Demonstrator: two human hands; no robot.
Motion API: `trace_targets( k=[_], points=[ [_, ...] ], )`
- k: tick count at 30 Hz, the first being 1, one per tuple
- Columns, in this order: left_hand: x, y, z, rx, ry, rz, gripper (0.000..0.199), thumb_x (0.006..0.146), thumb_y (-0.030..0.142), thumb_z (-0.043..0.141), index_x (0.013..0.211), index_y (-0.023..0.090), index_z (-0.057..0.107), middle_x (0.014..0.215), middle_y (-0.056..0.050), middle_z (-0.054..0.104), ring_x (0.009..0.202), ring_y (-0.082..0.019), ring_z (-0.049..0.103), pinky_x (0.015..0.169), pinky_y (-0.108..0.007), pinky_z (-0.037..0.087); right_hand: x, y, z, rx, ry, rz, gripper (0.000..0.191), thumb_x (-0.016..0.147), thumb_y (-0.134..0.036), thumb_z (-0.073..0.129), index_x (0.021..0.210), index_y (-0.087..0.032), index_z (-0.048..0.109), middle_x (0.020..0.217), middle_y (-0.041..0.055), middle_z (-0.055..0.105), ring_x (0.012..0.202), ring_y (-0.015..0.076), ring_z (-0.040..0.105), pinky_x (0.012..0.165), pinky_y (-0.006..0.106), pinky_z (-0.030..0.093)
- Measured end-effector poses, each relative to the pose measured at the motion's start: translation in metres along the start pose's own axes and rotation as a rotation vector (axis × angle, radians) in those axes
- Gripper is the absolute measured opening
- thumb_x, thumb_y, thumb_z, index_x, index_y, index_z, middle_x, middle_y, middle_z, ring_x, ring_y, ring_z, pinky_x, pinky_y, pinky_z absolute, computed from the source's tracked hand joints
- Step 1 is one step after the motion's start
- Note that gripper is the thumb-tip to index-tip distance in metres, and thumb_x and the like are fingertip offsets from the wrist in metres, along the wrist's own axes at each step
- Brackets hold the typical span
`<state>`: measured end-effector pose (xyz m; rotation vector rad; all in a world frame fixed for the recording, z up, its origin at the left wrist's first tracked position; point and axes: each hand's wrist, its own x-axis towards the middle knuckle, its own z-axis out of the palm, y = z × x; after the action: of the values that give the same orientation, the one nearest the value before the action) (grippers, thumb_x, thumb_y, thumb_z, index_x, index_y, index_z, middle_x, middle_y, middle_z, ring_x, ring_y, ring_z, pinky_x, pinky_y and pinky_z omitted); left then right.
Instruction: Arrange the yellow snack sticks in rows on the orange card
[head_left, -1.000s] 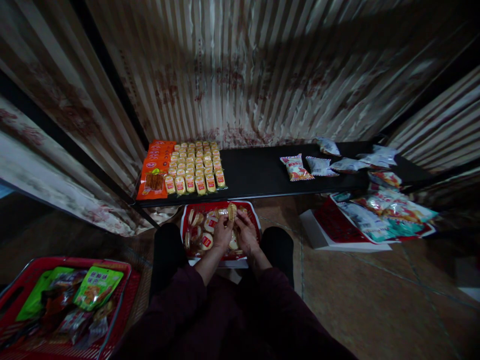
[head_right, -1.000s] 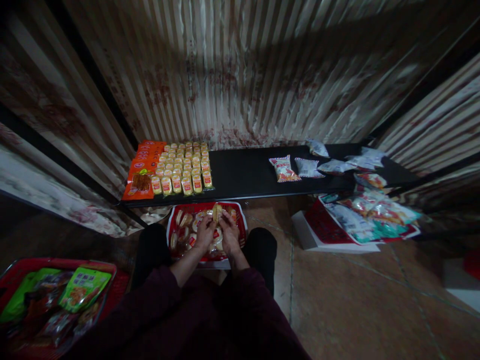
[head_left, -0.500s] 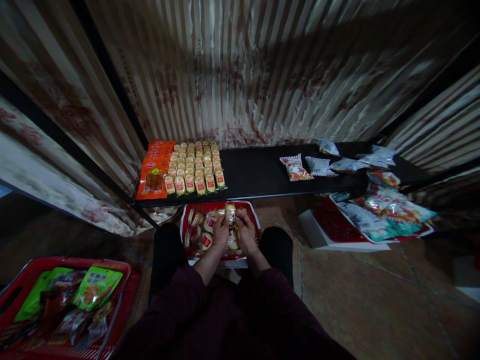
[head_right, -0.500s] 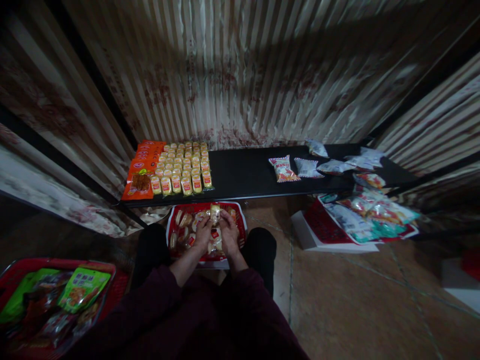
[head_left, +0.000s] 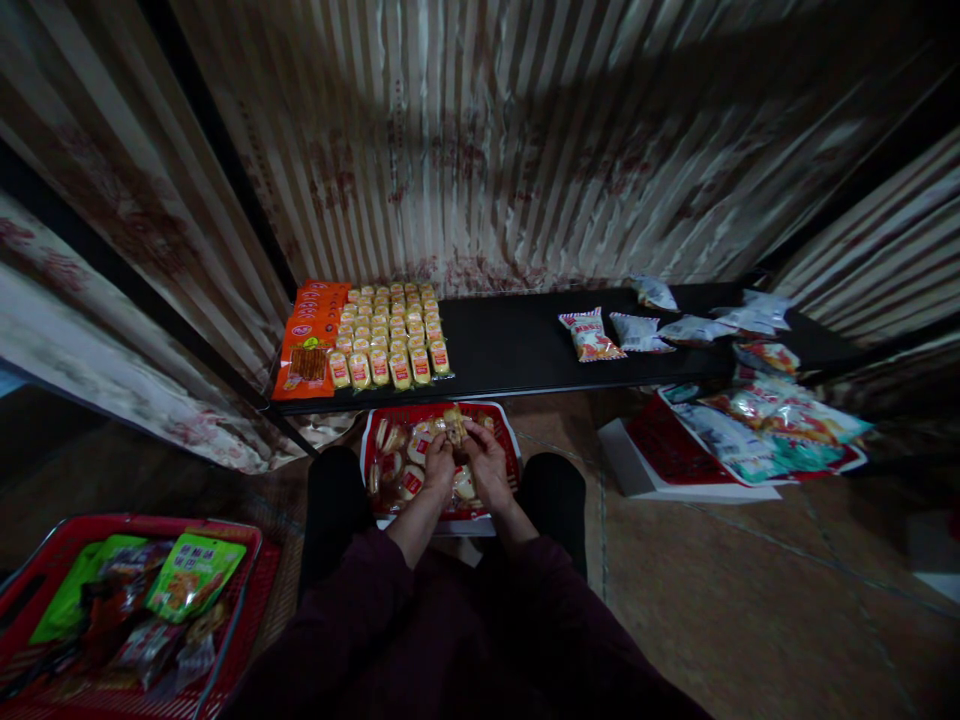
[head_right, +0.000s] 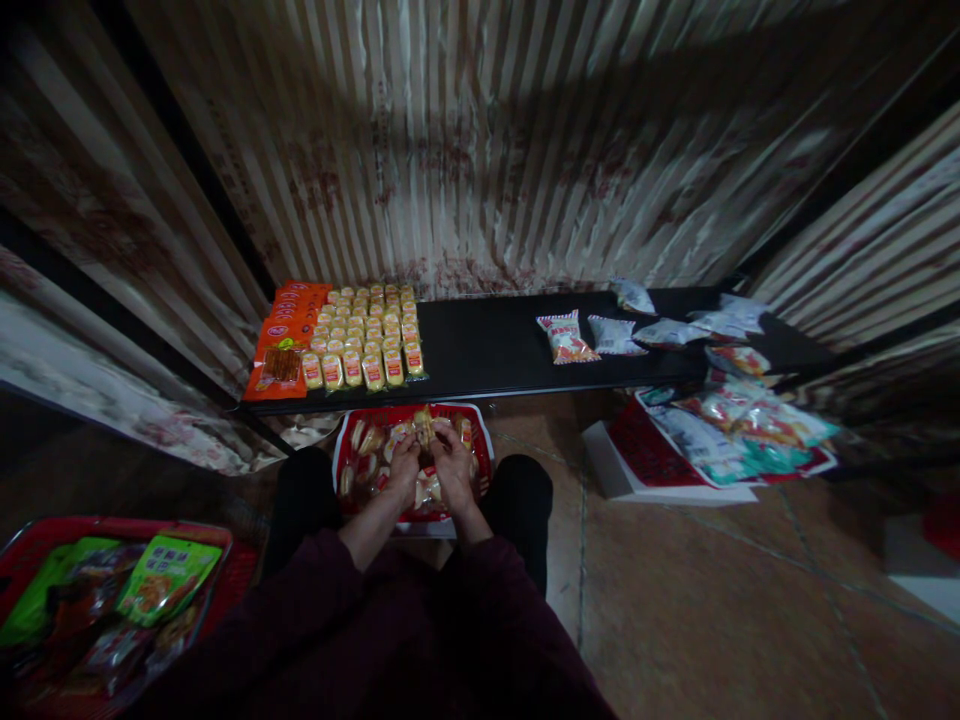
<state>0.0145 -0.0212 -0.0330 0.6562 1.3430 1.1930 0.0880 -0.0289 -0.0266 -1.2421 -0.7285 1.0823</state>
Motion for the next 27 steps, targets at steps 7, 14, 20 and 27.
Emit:
trace_targets(
  k=[7,14,20,27],
  points=[
    [0.005,-0.007,0.002,-0.157,-0.003,-0.108,0.027,0.078,0.018,0.056,0.101,0.019,0.069,0.099,-0.007,0.072,0.095,-0.015,0.065,0.097,-0.032,0.045,0.002,0.003,-0.002,-0.137,-0.018,-0.039,0.028,0.07,-0.035,0.069,0.096,-0.023,0.072,0.098,0.0036,0.073,0.088,0.02,0.066,0.087,0.036,0.051],
    [0.008,-0.01,0.003,-0.255,-0.015,-0.17,0.026,0.073,0.031,0.064,0.094,0.016,0.068,0.087,-0.006,0.071,0.081,-0.015,0.065,0.088,-0.033,0.05,-0.003,-0.009,0.0,-0.272,-0.032,-0.166,0.023,0.073,-0.038,0.066,0.09,-0.023,0.073,0.102,0.0049,0.071,0.095,0.0215,0.063,0.092,0.037,0.048],
    [0.007,-0.012,0.004,-0.25,0.037,-0.221,0.024,0.071,0.029,0.069,0.091,0.016,0.068,0.081,-0.007,0.071,0.077,-0.018,0.065,0.079,-0.034,0.053,-0.008,-0.017,0.003,-0.374,-0.043,-0.215,0.023,0.074,-0.041,0.067,0.089,-0.024,0.072,0.102,0.006,0.069,0.092,0.022,0.062,0.089,0.037,0.048],
    [0.005,-0.01,0.001,-0.253,-0.009,-0.186,0.026,0.072,0.032,0.065,0.092,0.015,0.069,0.09,-0.007,0.071,0.086,-0.017,0.065,0.086,-0.034,0.05,-0.005,-0.011,0.0,-0.471,-0.009,-0.229,0.028,0.074,-0.04,0.067,0.096,-0.024,0.07,0.102,0.0057,0.07,0.091,0.0228,0.063,0.089,0.038,0.048]
  ],
)
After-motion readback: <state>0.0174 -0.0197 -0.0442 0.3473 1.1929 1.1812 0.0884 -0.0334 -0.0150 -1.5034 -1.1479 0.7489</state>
